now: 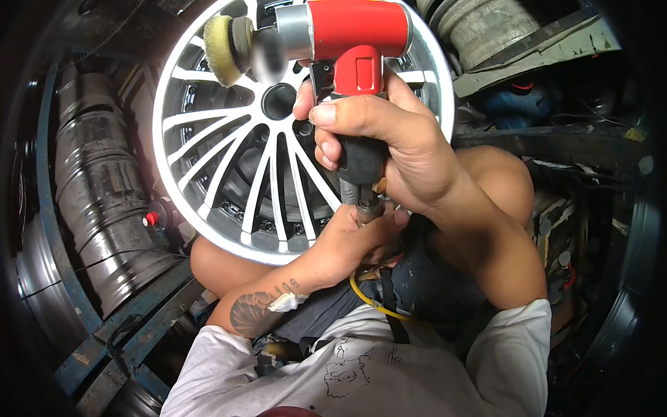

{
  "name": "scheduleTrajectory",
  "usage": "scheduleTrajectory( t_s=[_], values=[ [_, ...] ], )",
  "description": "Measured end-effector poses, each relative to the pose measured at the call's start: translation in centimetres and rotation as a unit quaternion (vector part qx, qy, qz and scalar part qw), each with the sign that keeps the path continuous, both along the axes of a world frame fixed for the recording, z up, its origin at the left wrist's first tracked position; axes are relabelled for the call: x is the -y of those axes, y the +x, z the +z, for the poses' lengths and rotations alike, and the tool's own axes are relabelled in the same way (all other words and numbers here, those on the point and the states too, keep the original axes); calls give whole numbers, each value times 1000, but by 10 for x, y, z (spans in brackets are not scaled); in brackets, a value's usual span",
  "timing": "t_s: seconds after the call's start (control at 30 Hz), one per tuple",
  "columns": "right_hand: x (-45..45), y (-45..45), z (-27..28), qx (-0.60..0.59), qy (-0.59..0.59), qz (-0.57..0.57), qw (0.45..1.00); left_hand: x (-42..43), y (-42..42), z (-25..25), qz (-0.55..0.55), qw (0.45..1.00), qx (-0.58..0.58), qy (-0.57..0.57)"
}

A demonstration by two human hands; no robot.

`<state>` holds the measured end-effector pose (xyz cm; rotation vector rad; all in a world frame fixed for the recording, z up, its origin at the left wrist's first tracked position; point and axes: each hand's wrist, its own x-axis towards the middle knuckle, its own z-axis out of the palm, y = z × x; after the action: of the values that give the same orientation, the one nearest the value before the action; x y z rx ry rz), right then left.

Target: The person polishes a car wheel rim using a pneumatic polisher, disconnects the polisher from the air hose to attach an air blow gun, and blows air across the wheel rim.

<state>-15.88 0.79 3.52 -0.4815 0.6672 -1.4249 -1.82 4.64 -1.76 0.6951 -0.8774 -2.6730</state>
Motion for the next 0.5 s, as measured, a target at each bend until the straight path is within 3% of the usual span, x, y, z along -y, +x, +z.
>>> scheduleTrajectory(
  t_s=[0.1, 0.2, 0.5],
  values=[
    [0, 7, 1, -76, 23, -40, 996, 7, 0, 10, 5, 993, 115, 3],
    [3, 10, 1, -166, 35, -36, 985, 2, 0, -5, 20, 994, 109, -24],
    [5, 12, -2, -208, 98, -85, 970, 4, 1, -1, 10, 992, 120, -32]
  ],
)
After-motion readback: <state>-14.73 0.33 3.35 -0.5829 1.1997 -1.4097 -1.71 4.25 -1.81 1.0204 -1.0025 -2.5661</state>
